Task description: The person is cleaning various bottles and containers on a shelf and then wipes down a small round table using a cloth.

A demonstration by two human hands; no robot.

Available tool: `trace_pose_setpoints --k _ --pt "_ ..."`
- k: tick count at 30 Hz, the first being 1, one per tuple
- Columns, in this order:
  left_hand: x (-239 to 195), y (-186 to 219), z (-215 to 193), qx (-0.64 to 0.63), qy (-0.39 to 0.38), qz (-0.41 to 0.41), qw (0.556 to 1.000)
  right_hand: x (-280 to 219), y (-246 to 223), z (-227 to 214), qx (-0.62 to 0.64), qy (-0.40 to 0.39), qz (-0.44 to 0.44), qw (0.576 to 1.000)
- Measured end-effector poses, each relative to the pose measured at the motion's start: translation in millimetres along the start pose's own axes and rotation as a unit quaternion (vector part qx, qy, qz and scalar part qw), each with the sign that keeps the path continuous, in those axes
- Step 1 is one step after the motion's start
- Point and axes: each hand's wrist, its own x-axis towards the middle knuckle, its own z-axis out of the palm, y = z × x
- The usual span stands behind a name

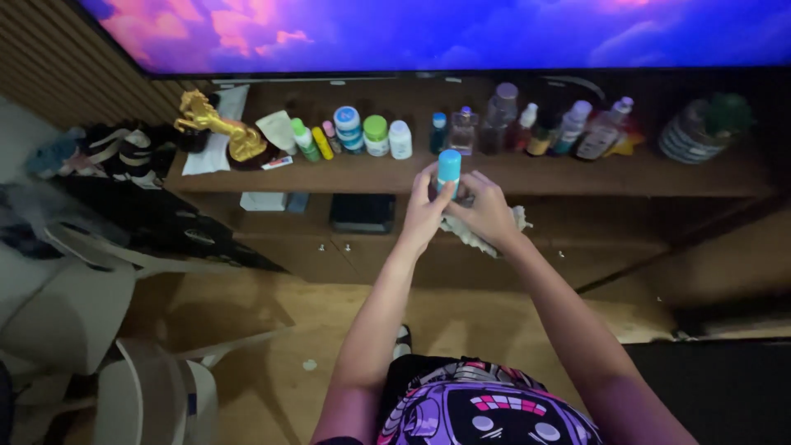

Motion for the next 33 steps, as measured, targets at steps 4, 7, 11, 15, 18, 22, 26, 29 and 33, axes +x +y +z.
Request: trace_pose_setpoints --k 4,7,11,15,18,22,26,29,33 --pt "32.8 -14.8 -29.0 0.048 -0.007 0.033 0.998 25.1 -1.2 25.5 -0.013 0.036 0.008 0.999" --pt "51.4 3.3 -45.9 0.149 -0.006 0.087 0.985 41.4 2.6 43.4 -0.055 0.029 0.084 0.995" --pt "70.2 20.6 -62.8 0.326 -0.025 0.159 0.932 58.2 17.9 68.9 -0.093 0.009 0.22 0.971" --pt "93.0 1.2 -71.0 0.515 -0.032 0.265 0.814 71.9 18.5 79.3 -0.14 -0.021 0.277 0.95" --pt "103.7 -8.3 -74.5 0.56 -0.031 0.275 0.781 77.1 38.2 93.2 -0.173 -0.021 0.291 0.941" --pt "110.4 -9.9 -79.2 0.563 -0.05 0.275 0.778 79.8 48.0 103.0 -0.179 -0.019 0.299 0.937" --pt "115.9 -11.0 -79.7 0.576 -0.034 0.282 0.767 85.0 28.4 102.3 -0.203 -0.02 0.319 0.926" --pt "122.9 -19.6 -80.8 0.567 -0.017 0.291 0.771 82.5 29.2 107.2 -0.207 0.012 0.312 0.927" --pt "127.7 -23.4 -80.7 0.553 -0.009 0.292 0.78 79.3 -8.9 88.8 -0.177 0.055 0.287 0.94"
